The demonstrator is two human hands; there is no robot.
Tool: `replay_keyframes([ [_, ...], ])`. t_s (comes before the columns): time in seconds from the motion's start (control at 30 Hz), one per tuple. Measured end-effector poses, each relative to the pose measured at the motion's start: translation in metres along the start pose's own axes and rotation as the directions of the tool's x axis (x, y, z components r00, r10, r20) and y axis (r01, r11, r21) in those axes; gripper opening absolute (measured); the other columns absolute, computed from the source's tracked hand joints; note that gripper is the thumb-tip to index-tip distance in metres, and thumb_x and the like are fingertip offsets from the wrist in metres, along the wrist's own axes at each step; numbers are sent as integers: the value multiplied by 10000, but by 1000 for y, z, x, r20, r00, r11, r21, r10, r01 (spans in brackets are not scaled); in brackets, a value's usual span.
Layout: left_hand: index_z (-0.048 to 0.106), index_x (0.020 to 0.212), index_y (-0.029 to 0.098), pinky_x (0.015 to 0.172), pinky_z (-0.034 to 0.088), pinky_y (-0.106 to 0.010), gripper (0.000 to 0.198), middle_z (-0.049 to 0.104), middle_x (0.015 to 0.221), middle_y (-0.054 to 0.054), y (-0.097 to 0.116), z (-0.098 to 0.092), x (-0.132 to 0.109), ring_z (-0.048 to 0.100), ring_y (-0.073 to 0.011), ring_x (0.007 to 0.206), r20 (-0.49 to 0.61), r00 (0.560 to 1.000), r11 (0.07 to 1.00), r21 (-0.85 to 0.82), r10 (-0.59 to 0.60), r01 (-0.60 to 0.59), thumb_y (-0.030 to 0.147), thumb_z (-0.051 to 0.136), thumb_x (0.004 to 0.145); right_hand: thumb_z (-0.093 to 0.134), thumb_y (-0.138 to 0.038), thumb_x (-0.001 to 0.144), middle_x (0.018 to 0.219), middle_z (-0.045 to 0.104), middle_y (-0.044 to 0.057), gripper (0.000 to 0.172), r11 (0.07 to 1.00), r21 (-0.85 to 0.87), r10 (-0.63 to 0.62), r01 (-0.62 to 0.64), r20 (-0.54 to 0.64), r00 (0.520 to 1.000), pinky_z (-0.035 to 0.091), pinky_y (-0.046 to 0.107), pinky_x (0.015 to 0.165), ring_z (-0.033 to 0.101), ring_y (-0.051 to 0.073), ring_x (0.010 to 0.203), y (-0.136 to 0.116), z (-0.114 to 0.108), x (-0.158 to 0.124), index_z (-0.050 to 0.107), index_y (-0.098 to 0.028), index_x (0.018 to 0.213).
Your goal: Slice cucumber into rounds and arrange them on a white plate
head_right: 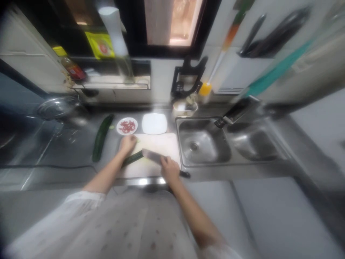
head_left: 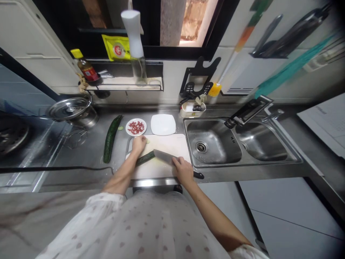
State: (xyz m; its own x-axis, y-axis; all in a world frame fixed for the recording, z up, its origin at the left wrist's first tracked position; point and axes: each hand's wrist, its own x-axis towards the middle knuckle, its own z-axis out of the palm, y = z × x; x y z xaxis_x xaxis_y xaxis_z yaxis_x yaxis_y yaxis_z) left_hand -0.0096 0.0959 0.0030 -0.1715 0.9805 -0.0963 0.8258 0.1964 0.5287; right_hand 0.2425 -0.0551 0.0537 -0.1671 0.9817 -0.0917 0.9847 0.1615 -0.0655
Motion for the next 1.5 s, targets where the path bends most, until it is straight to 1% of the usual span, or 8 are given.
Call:
replay_keyframes([
  [0.17, 703, 963, 195, 800, 433, -293, 233, 712, 949, -94, 1, -2, 1, 624, -229, 917, 25, 996, 988, 124, 86, -89, 227, 512, 832, 444, -198, 902, 1092, 592, 78, 412, 1000, 14, 7, -7, 5, 1000, 315, 281, 712, 526, 172, 838, 1, 2, 1, 562, -268, 1291],
  [0.37, 727, 958, 202, 831, 441, -291, 257, 708, 991, -98, 1, -2, 0, 622, -221, 919, 73, 988, 975, 169, 133, -144, 222, 496, 848, 467, -194, 881, 1085, 580, 70, 416, 998, 42, 38, -40, 31, 999, 342, 269, 711, 536, 164, 844, 2, 2, 2, 563, -272, 1278],
  [0.47, 732, 972, 215, 843, 443, -297, 259, 704, 1022, -94, 0, -4, -1, 620, -224, 939, 74, 990, 981, 143, 120, -130, 244, 505, 851, 465, -201, 880, 1075, 579, 64, 390, 994, 78, 77, -82, 62, 995, 349, 256, 687, 545, 153, 816, 1, 0, 3, 581, -265, 1247],
  [0.6, 726, 997, 216, 862, 444, -303, 262, 708, 1033, -87, -2, -8, -7, 622, -229, 962, 1, 997, 996, 48, 76, -76, 245, 511, 849, 387, -213, 928, 1070, 583, 50, 355, 971, 153, 171, -186, 105, 980, 349, 249, 663, 557, 138, 786, -1, -2, 7, 588, -252, 1218],
  [0.83, 705, 1050, 209, 896, 447, -297, 275, 707, 1032, -63, -14, -9, -35, 625, -220, 983, -51, 998, 998, -56, 34, -36, 239, 520, 849, 344, -199, 947, 973, 595, 49, 309, 936, 232, 232, -264, 156, 960, 328, 242, 679, 541, 147, 843, -4, -6, 12, 619, -189, 1089],
  [1.0, 706, 1014, 182, 916, 440, -321, 251, 696, 1006, -85, -18, -6, -61, 611, -226, 985, -77, 982, 981, -74, 172, -178, 275, 524, 869, 353, -174, 925, 930, 609, 55, 286, 918, 329, 187, -221, 133, 973, 329, 233, 711, 527, 153, 847, -8, -2, 18, 624, -160, 1017],
  [1.2, 700, 982, 202, 885, 439, -342, 231, 677, 973, -81, -13, -2, -84, 581, -223, 963, -45, 933, 931, -60, 357, -359, 317, 519, 897, 359, -198, 934, 938, 639, 65, 277, 907, 394, 97, -149, 150, 984, 334, 232, 730, 545, 160, 857, -16, -1, 25, 620, -145, 1008],
  [1.5, 708, 994, 222, 827, 439, -335, 238, 658, 923, -68, -7, -4, -94, 563, -202, 902, -7, 848, 848, -28, 530, -530, 332, 512, 916, 347, -271, 983, 930, 682, 80, 262, 948, 284, 66, -146, 271, 960, 326, 237, 659, 612, 163, 830, -31, -9, 32, 575, -162, 1051],
])
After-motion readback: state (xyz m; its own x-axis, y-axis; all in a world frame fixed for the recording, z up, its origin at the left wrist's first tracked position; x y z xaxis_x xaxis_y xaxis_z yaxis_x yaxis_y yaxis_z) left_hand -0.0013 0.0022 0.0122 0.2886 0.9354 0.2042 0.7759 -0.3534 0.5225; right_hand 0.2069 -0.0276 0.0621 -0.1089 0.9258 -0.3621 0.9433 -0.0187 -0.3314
